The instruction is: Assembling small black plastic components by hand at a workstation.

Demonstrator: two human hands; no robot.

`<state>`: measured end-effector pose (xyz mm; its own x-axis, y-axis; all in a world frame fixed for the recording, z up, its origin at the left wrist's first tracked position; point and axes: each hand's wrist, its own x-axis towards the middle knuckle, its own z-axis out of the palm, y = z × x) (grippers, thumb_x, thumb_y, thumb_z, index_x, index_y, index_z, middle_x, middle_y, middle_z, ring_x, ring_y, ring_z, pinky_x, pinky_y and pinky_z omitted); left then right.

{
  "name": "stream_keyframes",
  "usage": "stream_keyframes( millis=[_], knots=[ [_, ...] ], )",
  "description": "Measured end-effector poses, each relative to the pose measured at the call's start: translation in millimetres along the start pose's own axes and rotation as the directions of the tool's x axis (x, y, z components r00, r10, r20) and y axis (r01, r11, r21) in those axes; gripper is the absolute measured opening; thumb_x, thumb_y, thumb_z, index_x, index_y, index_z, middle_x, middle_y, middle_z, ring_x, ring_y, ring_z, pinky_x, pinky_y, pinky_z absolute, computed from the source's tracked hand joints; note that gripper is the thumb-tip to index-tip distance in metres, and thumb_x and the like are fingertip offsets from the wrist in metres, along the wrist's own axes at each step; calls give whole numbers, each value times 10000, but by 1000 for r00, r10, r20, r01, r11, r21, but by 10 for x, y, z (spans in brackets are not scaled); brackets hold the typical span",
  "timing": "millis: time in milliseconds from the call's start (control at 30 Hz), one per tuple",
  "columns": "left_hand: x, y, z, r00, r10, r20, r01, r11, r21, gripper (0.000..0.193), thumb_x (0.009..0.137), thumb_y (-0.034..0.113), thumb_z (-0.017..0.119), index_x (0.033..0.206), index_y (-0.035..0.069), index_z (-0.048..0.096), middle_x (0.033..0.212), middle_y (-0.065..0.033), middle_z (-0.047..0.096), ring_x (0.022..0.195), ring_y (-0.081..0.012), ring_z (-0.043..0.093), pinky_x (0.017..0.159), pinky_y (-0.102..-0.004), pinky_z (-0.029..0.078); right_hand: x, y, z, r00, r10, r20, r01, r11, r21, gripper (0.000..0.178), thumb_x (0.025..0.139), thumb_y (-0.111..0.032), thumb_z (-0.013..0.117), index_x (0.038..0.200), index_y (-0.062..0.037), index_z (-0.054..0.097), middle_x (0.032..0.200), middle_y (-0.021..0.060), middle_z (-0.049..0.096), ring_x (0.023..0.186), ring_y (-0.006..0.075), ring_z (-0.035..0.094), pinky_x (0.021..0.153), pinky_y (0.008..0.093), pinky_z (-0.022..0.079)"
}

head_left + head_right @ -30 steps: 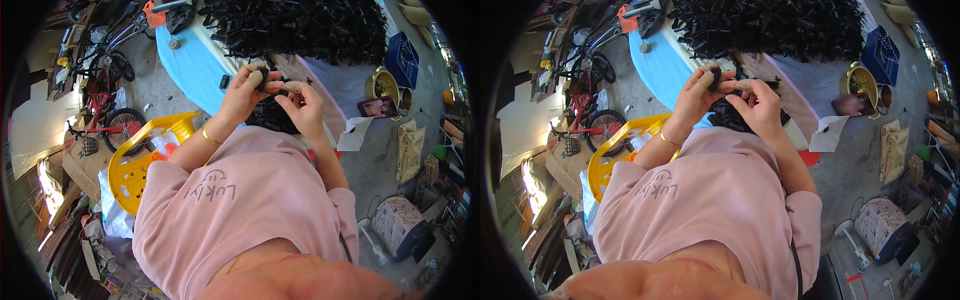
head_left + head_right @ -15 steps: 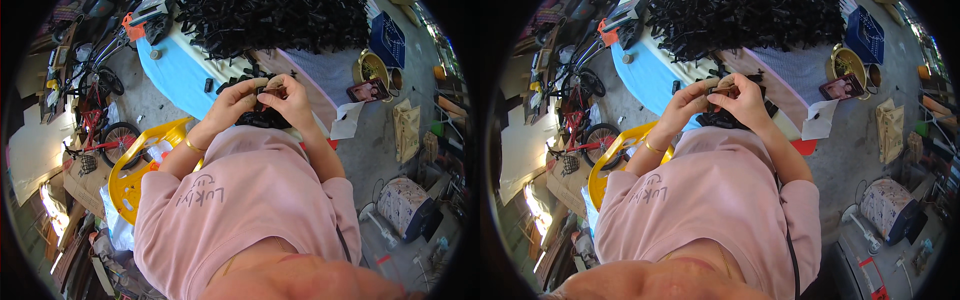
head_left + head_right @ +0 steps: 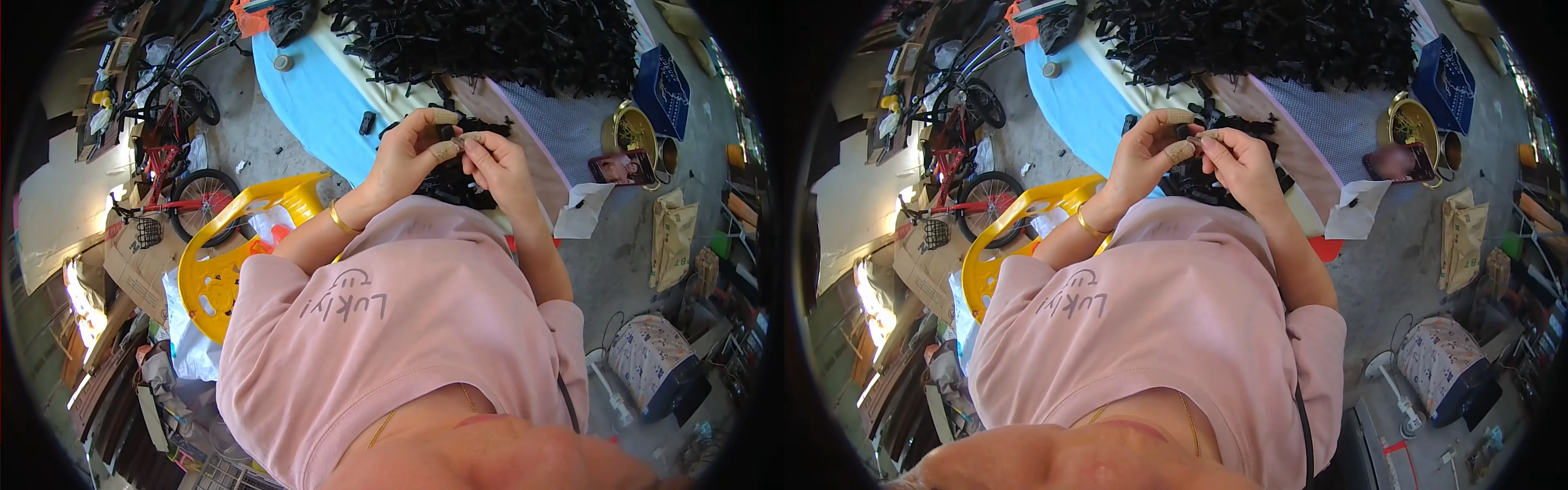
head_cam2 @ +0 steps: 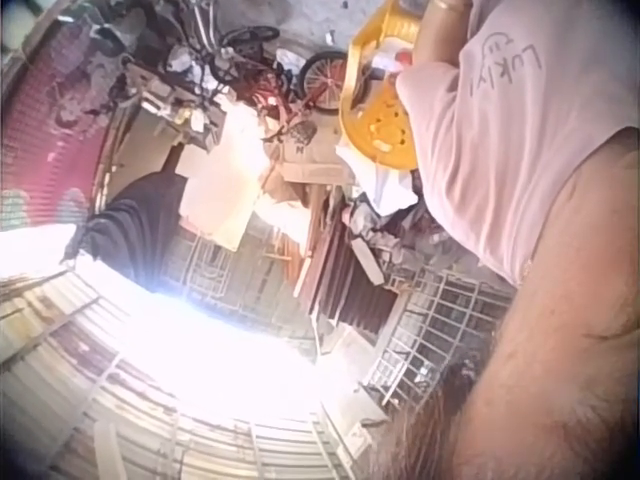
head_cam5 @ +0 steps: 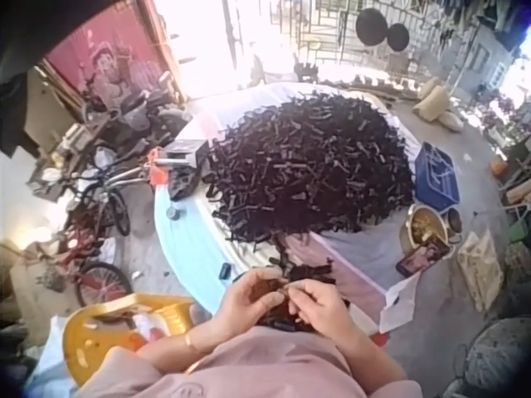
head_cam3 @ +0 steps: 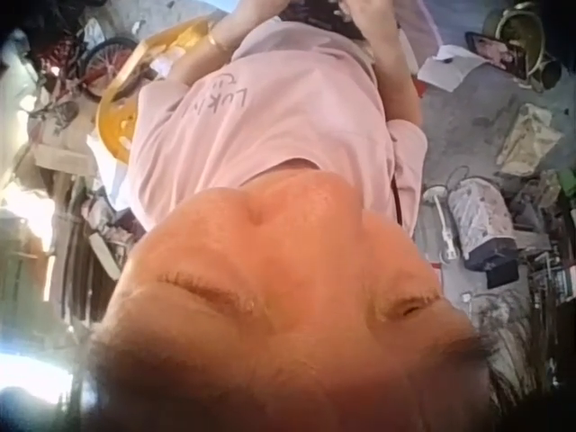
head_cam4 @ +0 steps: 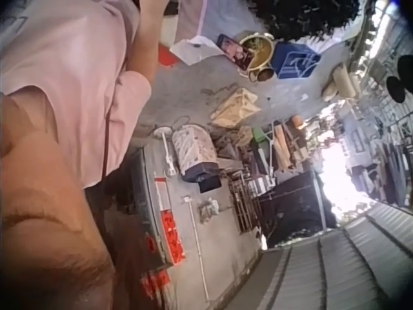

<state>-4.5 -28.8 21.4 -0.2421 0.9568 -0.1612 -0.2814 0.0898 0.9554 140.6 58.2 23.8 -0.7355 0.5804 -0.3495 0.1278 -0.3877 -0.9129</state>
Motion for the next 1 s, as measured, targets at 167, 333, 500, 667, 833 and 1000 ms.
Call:
stream_keyframes(
  millis=[167,333,500,667,833,1000],
  knots=[
    [-26,30,-14,1000,27,1,-27,999,45,316,807,-36,569,1106,-6,472,1049,-94,556,956,-148,552,859,-264,454,-21,-36,46,1000,-15,-26,13,997,-74,168,892,-156,501,884,-20,600,607,-35,517,468,-4,369,414,146,289],
    [-50,-94,-9,992,124,-36,-116,979,170,286,799,-31,585,1071,-12,498,1007,-92,574,909,-151,573,821,-265,477,18,37,99,998,14,-63,-19,997,-78,167,883,-148,510,869,-22,619,594,-38,517,484,10,407,431,164,317],
    [3,-228,-83,935,354,12,-266,680,683,311,766,-34,613,1058,-5,513,898,-96,599,802,-134,597,721,-245,485,211,194,-9,1000,-12,-15,7,961,-277,203,863,-188,541,842,-7,629,569,-14,523,502,38,443,456,199,347],
    [19,-321,-124,984,110,-138,-2,789,615,415,735,-9,637,1120,23,486,910,-121,604,771,-172,592,706,-262,478,686,114,-168,947,-310,-80,157,667,-728,262,775,-274,635,817,-16,635,623,77,600,562,180,570,531,290,432],
    [-25,-370,-48,996,83,39,-89,798,596,485,725,19,638,1175,31,457,1016,-136,588,883,-216,592,782,-294,473,1373,498,-248,834,-551,-25,113,215,-970,235,744,-278,644,760,-52,582,724,122,617,687,287,610,588,363,483],
    [-9,-394,-103,974,167,155,-228,714,662,436,765,48,620,1173,10,469,1061,-135,574,971,-204,566,857,-296,444,1660,641,-327,825,-564,-22,33,88,-996,201,759,-238,605,740,-40,579,742,139,620,694,328,615,610,393,496]
  ],
)
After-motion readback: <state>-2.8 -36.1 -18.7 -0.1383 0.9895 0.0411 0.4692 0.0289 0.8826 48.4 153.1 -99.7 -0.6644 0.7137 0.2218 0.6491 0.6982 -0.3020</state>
